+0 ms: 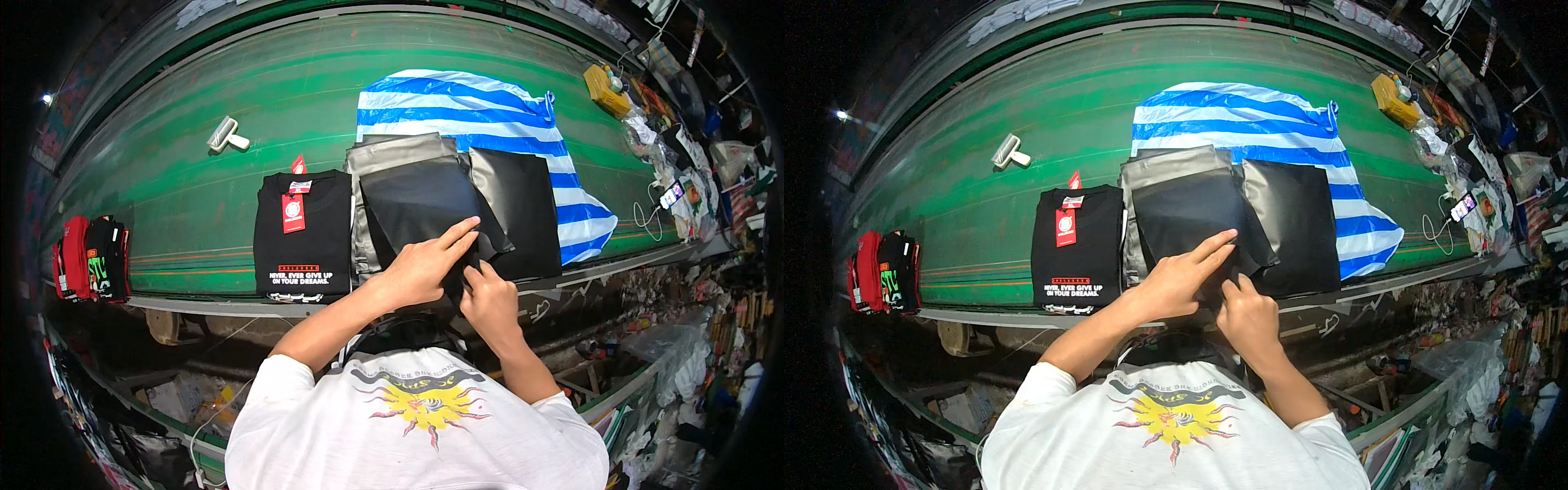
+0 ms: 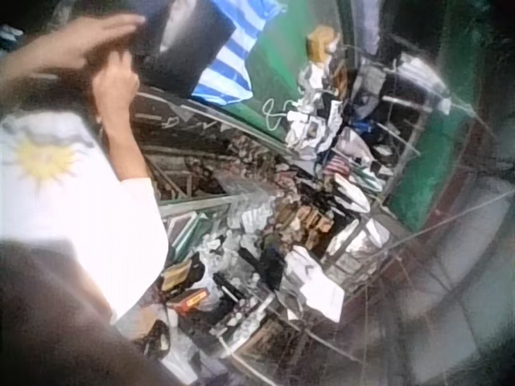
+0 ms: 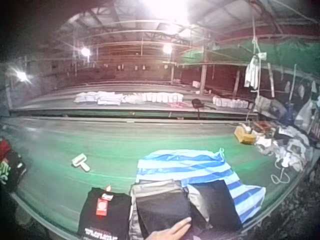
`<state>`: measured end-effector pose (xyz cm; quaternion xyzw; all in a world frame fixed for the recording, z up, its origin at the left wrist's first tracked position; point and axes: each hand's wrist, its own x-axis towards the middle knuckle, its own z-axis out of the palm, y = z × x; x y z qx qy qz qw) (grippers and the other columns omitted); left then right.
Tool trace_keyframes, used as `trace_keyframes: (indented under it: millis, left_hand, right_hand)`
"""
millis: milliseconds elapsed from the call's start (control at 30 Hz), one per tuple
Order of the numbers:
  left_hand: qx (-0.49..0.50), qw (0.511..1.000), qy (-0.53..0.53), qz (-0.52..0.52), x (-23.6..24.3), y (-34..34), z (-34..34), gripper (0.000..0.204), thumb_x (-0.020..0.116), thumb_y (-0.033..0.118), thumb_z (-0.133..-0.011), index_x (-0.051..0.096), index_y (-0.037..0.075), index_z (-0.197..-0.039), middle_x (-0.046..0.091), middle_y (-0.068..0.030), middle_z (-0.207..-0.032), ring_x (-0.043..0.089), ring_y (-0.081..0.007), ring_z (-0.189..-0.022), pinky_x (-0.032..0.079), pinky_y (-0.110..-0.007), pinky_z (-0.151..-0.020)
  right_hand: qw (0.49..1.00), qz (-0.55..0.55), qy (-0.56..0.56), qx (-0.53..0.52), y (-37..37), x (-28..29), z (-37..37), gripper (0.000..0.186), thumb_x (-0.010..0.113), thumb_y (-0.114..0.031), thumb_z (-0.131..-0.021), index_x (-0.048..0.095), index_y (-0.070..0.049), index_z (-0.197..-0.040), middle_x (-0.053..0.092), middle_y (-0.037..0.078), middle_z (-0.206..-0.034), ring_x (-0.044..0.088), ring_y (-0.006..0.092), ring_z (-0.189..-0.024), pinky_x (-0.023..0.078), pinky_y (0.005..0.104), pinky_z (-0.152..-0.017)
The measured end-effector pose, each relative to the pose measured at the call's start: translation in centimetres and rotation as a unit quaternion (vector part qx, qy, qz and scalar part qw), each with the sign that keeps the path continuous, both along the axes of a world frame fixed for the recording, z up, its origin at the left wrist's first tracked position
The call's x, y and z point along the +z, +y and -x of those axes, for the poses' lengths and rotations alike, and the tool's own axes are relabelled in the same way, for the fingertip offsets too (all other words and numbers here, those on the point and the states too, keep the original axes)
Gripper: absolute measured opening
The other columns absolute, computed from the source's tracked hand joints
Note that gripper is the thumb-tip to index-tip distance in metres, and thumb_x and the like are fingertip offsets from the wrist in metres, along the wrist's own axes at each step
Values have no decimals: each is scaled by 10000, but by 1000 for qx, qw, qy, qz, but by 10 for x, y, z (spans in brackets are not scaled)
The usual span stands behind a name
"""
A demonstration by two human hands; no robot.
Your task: The person folds t-shirts and places them into plastic shipping bags on a green workbench. They handle red and black shirts one at a time, seal each bag, and set the packaged items aside.
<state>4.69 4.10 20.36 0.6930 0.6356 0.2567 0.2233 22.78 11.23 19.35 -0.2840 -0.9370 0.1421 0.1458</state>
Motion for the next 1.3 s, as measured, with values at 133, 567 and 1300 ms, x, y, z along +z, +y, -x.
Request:
trace_keyframes:
  millis: [133, 567, 1300]
  left_hand:
    - [-9, 997, -27, -70, -14, -5, -2, 887, 700, -72, -617, 443, -13, -1465, 276, -82, -1665, 672, -379, -1110, 598, -460, -767]
    - [257, 965, -46, -34, -95, -68, 47, 343, 677, 52, -853, 677, -5, -1191, 701, -173, -1160, 710, -343, -924, 566, -405, -822]
    - [323, 942, 32, 83, -157, -33, 9, 463, 695, 49, -848, 538, -50, -1272, 508, -230, -1198, 539, -423, -1157, 490, -486, -978]
  right_hand:
    - [1000, -28, -1, -12, 6, -34, 24, 147, 711, -78, -756, 721, -7, -884, 698, 211, -844, 699, 362, -670, 567, 448, -575]
    - [972, 127, -195, 29, 3, -100, 32, 315, 683, -302, -920, 735, 7, -951, 707, 253, -943, 679, 435, -986, 550, 507, -865]
    - [960, 159, -102, -204, 88, -135, 34, 236, 666, -165, -934, 707, 2, -1095, 698, 277, -1082, 696, 458, -995, 553, 542, -869]
